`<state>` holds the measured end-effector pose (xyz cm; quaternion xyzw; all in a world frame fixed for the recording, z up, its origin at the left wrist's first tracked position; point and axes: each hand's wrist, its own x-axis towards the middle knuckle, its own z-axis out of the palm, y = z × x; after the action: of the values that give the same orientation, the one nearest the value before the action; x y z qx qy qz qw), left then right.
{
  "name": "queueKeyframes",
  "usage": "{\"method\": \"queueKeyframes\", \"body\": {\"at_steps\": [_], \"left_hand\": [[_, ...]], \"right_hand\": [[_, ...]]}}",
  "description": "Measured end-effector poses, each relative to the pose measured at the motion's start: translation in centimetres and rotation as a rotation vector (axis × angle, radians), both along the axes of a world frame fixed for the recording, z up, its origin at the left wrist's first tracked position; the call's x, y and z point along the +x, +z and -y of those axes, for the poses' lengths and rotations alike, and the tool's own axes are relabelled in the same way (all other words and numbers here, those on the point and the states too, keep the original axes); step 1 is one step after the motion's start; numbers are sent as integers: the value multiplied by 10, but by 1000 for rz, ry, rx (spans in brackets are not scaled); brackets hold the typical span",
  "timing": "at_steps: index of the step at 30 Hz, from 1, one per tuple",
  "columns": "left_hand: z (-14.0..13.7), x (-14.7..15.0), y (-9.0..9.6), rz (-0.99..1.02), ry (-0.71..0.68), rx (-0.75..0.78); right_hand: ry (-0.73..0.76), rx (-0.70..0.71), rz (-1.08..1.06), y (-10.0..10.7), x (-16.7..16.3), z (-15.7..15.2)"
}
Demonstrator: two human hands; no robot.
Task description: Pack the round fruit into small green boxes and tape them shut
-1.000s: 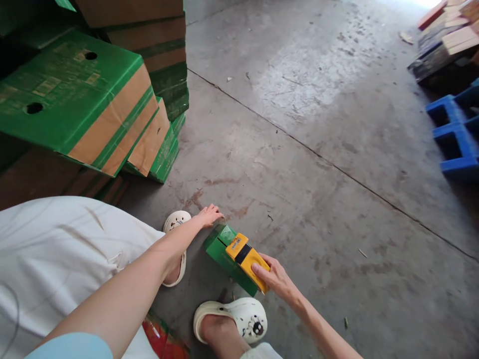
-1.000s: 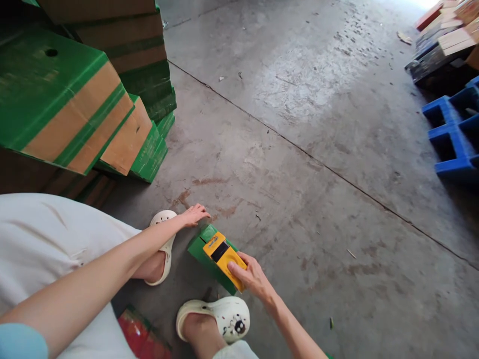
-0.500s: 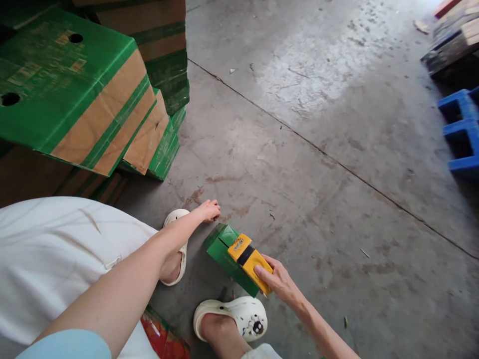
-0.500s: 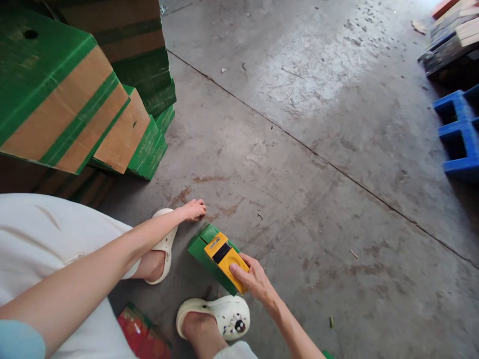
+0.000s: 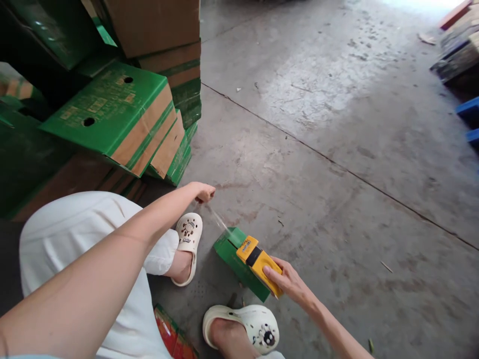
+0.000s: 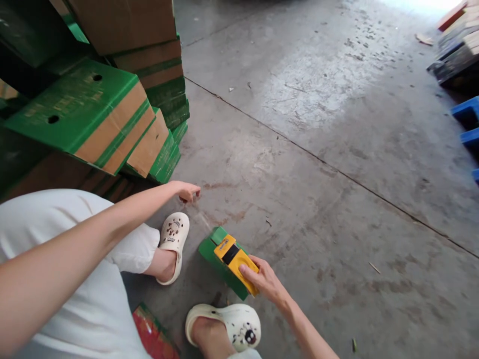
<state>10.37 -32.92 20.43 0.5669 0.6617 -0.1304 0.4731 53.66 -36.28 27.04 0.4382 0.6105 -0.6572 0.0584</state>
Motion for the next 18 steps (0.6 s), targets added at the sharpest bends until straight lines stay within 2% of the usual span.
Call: {"method": "queueKeyframes", "body": {"at_steps": [3, 8, 14, 18], "left_hand": [[12, 5, 7, 52, 56, -72], [25, 16, 3, 150, 195, -96], [35, 6, 2, 309, 392, -140], [48, 4, -3, 357, 472, -147]], "right_hand": [[46, -17, 29, -1, 10, -3], [50, -2, 72, 1, 19, -2], [57, -11, 42, 2, 18, -3], [66, 22, 16, 0, 21, -3]]}}
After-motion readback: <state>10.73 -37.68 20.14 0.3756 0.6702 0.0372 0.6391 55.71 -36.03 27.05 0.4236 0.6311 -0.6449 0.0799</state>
